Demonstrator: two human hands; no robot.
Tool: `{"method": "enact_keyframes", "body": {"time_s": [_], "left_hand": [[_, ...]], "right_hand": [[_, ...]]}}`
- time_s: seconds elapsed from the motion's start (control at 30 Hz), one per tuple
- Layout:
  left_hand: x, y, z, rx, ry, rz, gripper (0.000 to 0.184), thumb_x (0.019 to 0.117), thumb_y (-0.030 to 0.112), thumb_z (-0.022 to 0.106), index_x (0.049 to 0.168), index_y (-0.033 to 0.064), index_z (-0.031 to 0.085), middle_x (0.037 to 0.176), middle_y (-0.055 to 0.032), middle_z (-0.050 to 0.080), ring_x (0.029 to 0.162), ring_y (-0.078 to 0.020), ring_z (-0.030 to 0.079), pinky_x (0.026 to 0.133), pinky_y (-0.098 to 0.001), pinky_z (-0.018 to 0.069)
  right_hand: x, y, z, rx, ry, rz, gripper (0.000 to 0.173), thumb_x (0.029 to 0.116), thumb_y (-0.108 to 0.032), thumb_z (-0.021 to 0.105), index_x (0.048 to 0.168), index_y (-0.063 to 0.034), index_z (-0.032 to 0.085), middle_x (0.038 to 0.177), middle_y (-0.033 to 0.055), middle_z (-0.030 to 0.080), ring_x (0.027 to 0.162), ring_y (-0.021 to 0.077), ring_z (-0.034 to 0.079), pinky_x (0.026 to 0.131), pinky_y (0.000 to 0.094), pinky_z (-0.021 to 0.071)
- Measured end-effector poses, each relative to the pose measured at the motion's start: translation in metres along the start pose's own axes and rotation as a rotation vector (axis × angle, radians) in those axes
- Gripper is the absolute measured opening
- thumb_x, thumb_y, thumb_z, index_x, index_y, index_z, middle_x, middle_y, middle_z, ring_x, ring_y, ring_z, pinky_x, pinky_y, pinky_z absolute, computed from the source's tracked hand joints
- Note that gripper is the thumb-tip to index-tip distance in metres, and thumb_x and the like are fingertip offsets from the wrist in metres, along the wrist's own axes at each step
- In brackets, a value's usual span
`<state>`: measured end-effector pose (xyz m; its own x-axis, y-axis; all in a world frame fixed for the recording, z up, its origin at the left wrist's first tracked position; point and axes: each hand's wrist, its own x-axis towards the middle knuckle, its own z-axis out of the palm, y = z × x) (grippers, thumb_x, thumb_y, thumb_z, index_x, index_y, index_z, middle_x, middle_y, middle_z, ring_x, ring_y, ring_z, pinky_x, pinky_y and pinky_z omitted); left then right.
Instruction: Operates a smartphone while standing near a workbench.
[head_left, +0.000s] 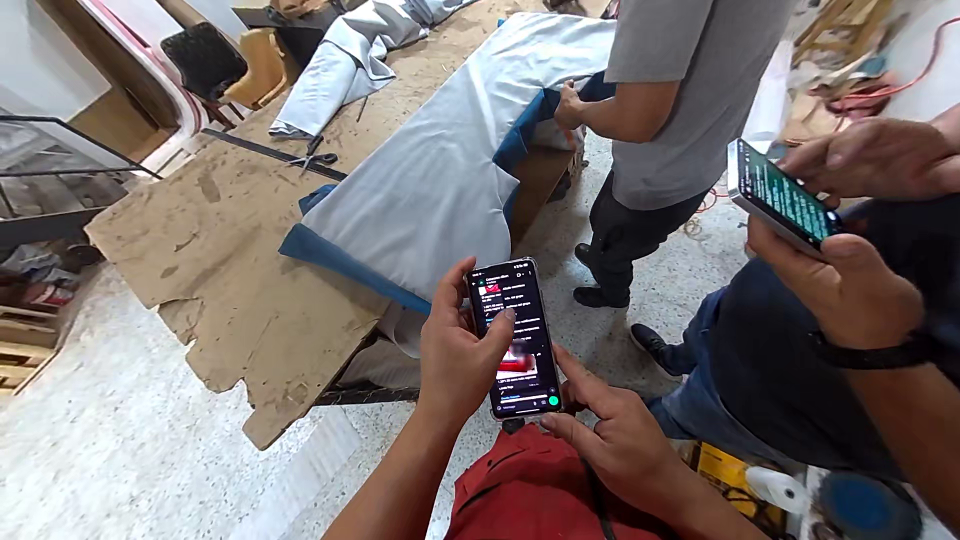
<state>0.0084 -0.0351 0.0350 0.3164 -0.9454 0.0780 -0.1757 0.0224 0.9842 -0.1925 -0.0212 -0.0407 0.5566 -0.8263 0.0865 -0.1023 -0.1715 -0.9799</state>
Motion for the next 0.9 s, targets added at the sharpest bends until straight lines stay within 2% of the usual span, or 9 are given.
{"method": "enact_keyframes", "body": {"time_s": [0.07,0.13,0.23,0.37,0.5,0.67,0.8,0.9], "left_hand": [[0.001,-0.001,-0.001,-0.031,-0.011,-0.006,0.069,0.0895,0.004,0.07,0.151,0.0192,0.044,0.127,-0.0101,0.067,0.089,-0.0247,0.075,0.072,-0.0395,0.0669],[0.002,-0.003,-0.007,-0.162,-0.089,0.0,0.069,0.0915,0.003,0.063,0.155,0.0175,0.041,0.134,-0.0139,0.062,0.101,-0.0277,0.072,0.081,-0.0433,0.065],[-0.001,-0.01,-0.015,-0.302,-0.156,-0.02,0.072,0.0915,0.004,0.053,0.16,0.0188,0.036,0.145,-0.0143,0.056,0.116,-0.0275,0.067,0.091,-0.0452,0.0608],[-0.006,-0.014,-0.023,-0.34,-0.21,-0.035,0.075,0.0899,-0.002,0.046,0.162,0.0158,0.033,0.147,-0.0157,0.056,0.122,-0.0277,0.064,0.097,-0.046,0.0578],[-0.01,-0.008,-0.031,-0.293,-0.234,-0.038,0.083,0.086,-0.003,0.049,0.164,0.0167,0.028,0.148,-0.0153,0.055,0.121,-0.0272,0.065,0.097,-0.0444,0.0582],[-0.015,-0.002,-0.035,-0.265,-0.236,0.013,0.085,0.0863,-0.004,0.051,0.164,0.017,0.025,0.146,-0.017,0.055,0.119,-0.0295,0.066,0.096,-0.0468,0.0591],[-0.021,0.001,-0.047,-0.247,-0.399,0.014,0.095,0.0871,0.002,0.057,0.167,0.0227,0.01,0.157,-0.0155,0.043,0.125,-0.0322,0.062,0.098,-0.0497,0.0587],[-0.028,0.003,-0.05,-0.254,-0.457,0.01,0.101,0.0868,-0.001,0.06,0.167,0.0269,0.005,0.16,-0.0153,0.039,0.128,-0.0349,0.06,0.101,-0.0516,0.0566]], "right_hand": [[0.0,0.0,0.0,-0.002,0.0,0.004,0.067,0.0996,-0.028,0.069,0.158,-0.0125,0.041,0.103,-0.0023,0.076,0.09,0.0079,0.073,0.087,0.0294,0.0633],[0.0,0.001,-0.002,0.025,-0.006,0.011,0.066,0.1,-0.028,0.069,0.158,-0.0114,0.041,0.103,-0.0014,0.076,0.09,0.009,0.073,0.086,0.0302,0.0636],[0.002,0.002,-0.005,0.1,-0.025,0.017,0.067,0.1004,-0.027,0.068,0.159,-0.0123,0.04,0.102,-0.0002,0.076,0.087,0.0113,0.073,0.082,0.0315,0.0644],[0.004,0.001,-0.008,0.171,-0.062,0.039,0.068,0.1003,-0.027,0.069,0.16,-0.0138,0.038,0.101,0.0016,0.076,0.086,0.0135,0.073,0.081,0.033,0.0645],[0.006,-0.001,-0.007,0.195,-0.085,0.047,0.068,0.1003,-0.026,0.068,0.16,-0.0148,0.038,0.102,0.0021,0.076,0.089,0.0142,0.073,0.083,0.0336,0.0639],[0.009,-0.002,-0.006,0.192,-0.108,0.035,0.067,0.0999,-0.029,0.069,0.16,-0.019,0.04,0.105,-0.0002,0.076,0.089,0.0138,0.074,0.083,0.0337,0.0647],[0.01,-0.003,-0.005,0.22,-0.117,-0.016,0.066,0.1002,-0.028,0.069,0.159,-0.0179,0.04,0.105,0.0017,0.076,0.09,0.0141,0.074,0.083,0.0329,0.0643],[0.011,-0.005,-0.004,0.22,-0.126,-0.032,0.066,0.1007,-0.028,0.068,0.16,-0.0175,0.04,0.105,0.0015,0.076,0.09,0.0137,0.074,0.083,0.0327,0.0644]]}}
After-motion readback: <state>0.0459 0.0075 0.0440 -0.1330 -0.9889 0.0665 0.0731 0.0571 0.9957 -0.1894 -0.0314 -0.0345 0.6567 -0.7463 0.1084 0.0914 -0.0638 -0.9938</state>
